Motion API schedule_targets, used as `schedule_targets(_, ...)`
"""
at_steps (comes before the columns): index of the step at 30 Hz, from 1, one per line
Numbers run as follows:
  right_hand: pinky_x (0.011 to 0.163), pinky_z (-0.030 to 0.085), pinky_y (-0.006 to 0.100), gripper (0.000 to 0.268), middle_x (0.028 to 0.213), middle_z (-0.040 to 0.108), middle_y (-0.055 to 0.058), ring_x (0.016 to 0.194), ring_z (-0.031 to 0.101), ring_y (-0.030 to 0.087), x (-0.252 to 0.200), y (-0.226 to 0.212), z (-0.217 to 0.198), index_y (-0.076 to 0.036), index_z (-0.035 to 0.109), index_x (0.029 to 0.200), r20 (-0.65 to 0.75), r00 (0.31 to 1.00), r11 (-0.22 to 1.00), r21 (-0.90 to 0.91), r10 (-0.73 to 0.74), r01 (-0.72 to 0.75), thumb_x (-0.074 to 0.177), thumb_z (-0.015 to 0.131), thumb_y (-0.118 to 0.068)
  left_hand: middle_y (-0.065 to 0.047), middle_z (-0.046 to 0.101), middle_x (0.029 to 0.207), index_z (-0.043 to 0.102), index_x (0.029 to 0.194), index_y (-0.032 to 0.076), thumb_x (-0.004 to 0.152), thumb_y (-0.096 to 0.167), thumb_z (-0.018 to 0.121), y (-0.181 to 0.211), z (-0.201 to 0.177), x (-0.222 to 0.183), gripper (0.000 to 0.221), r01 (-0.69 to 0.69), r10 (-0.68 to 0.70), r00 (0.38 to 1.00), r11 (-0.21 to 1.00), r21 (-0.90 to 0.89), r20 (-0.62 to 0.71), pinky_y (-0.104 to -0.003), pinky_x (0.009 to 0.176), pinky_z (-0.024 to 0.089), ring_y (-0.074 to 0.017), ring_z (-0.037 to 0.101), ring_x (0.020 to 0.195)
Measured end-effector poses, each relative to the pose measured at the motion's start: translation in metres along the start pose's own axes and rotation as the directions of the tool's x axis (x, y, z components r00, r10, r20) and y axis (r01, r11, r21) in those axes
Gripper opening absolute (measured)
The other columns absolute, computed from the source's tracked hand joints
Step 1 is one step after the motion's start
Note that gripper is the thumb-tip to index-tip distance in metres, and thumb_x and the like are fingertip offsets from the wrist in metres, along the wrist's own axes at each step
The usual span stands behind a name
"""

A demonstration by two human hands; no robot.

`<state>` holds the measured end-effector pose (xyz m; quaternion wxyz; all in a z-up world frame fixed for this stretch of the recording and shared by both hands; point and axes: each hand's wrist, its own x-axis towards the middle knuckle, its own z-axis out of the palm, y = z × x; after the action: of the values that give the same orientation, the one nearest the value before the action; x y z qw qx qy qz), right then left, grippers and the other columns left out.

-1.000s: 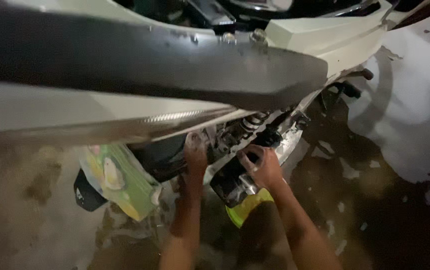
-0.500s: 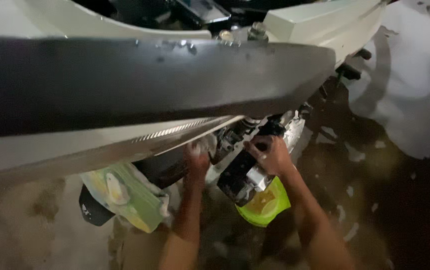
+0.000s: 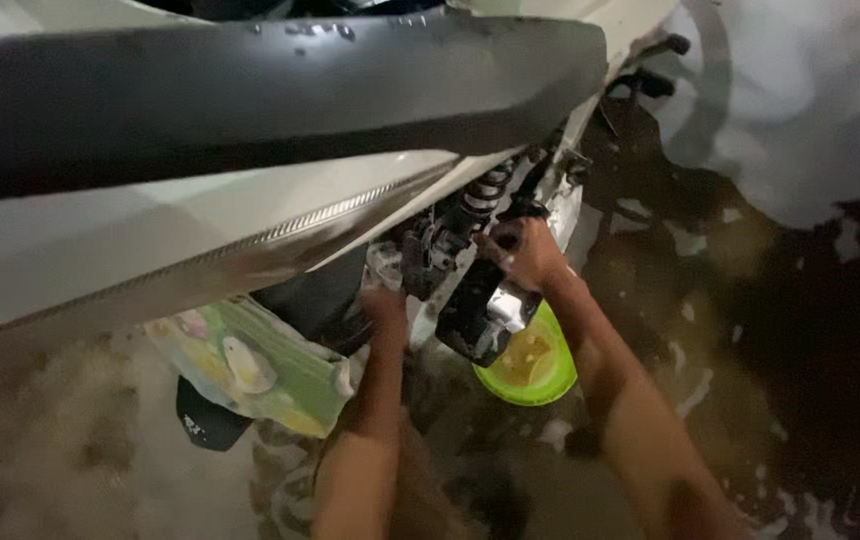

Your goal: The person scrubs the rear wheel, chain, and engine area of a white motorcycle using a soapy sponge. They repeatedly dip the sponge into a green bucket of soapy water to clean the mechanical components and the rear fender.

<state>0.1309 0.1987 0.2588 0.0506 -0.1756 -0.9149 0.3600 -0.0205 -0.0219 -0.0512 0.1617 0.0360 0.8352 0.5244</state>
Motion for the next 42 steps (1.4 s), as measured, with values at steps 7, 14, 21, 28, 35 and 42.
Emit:
schedule_targets(7,0.075,0.061,0.043,0.033,0.095,0.077,0.018,0.079,0.075,0.034,-0.02,-0.049,0.011,-0.007,0.077,0.11,-0.043,0.996,0.984,-0.162,0.075,-0.081,0.087,0.072,-0.03,-0.025,0.057,0.133,0.045,0.145,-0.009,0.096,0.023,0.062,0.032,-0.023,0.027,0.061,-0.473,0.48,0.876,0.873,-0.122,0.041,-0.048,0.075,0.056,-0.039,0.065,0.103)
schedule_targets(14,0.075,0.06,0.044,0.033,0.091,0.076,0.018,0.077,0.074,0.034,-0.058,-0.089,0.024,-0.006,0.075,0.102,-0.048,0.995,0.984,-0.15,0.085,-0.091,0.079,0.076,-0.029,-0.023,0.059,0.126,0.049,0.14,-0.006,0.099,0.024,0.059,-0.014,-0.012,-0.041,0.052,-0.128,0.107,0.99,0.949,-0.288,-0.088,-0.046,0.075,0.056,-0.0355,0.064,0.099)
schedule_targets(21,0.075,0.058,0.047,0.029,0.09,0.075,0.017,0.081,0.072,0.038,-0.074,-0.098,0.032,-0.008,0.079,0.098,-0.216,0.975,0.979,-0.204,-0.052,0.008,0.084,0.074,-0.033,-0.02,0.061,0.119,0.053,0.134,-0.004,0.101,0.025,0.056,-0.009,-0.025,-0.039,0.044,0.046,-0.005,0.992,0.943,-0.329,0.125,-0.044,0.075,0.055,-0.0321,0.064,0.096)
schedule_targets(28,0.074,0.057,0.048,0.029,0.087,0.075,0.017,0.079,0.071,0.038,-0.07,-0.105,0.028,-0.009,0.079,0.095,-0.218,0.974,0.984,-0.147,0.065,-0.098,0.084,0.072,-0.035,-0.017,0.064,0.112,0.057,0.129,-0.001,0.103,0.026,0.053,-0.021,-0.018,-0.042,0.038,-0.009,0.05,0.993,0.935,-0.353,0.107,-0.042,0.075,0.054,-0.0287,0.064,0.092)
schedule_targets(35,0.072,0.058,0.047,0.032,0.083,0.074,0.016,0.076,0.071,0.037,-0.075,-0.101,0.029,-0.009,0.078,0.088,-0.217,0.973,0.979,-0.166,0.082,-0.12,0.088,0.071,-0.039,-0.014,0.066,0.105,0.061,0.123,0.001,0.106,0.028,0.05,-0.031,-0.006,0.002,0.034,0.285,-0.13,0.911,0.884,-0.372,0.391,-0.04,0.075,0.054,-0.0252,0.064,0.088)
schedule_targets(42,0.075,0.059,0.045,0.033,0.087,0.075,0.015,0.074,0.073,0.034,-0.078,-0.098,0.032,-0.01,0.077,0.098,-0.183,0.969,0.97,-0.145,0.165,-0.193,0.088,0.07,-0.041,-0.012,0.067,0.097,0.067,0.115,0.0,0.11,0.031,0.045,-0.034,-0.015,-0.034,0.038,0.2,-0.089,0.968,0.839,-0.505,0.235,-0.038,0.069,0.05,-0.021,0.061,0.079)
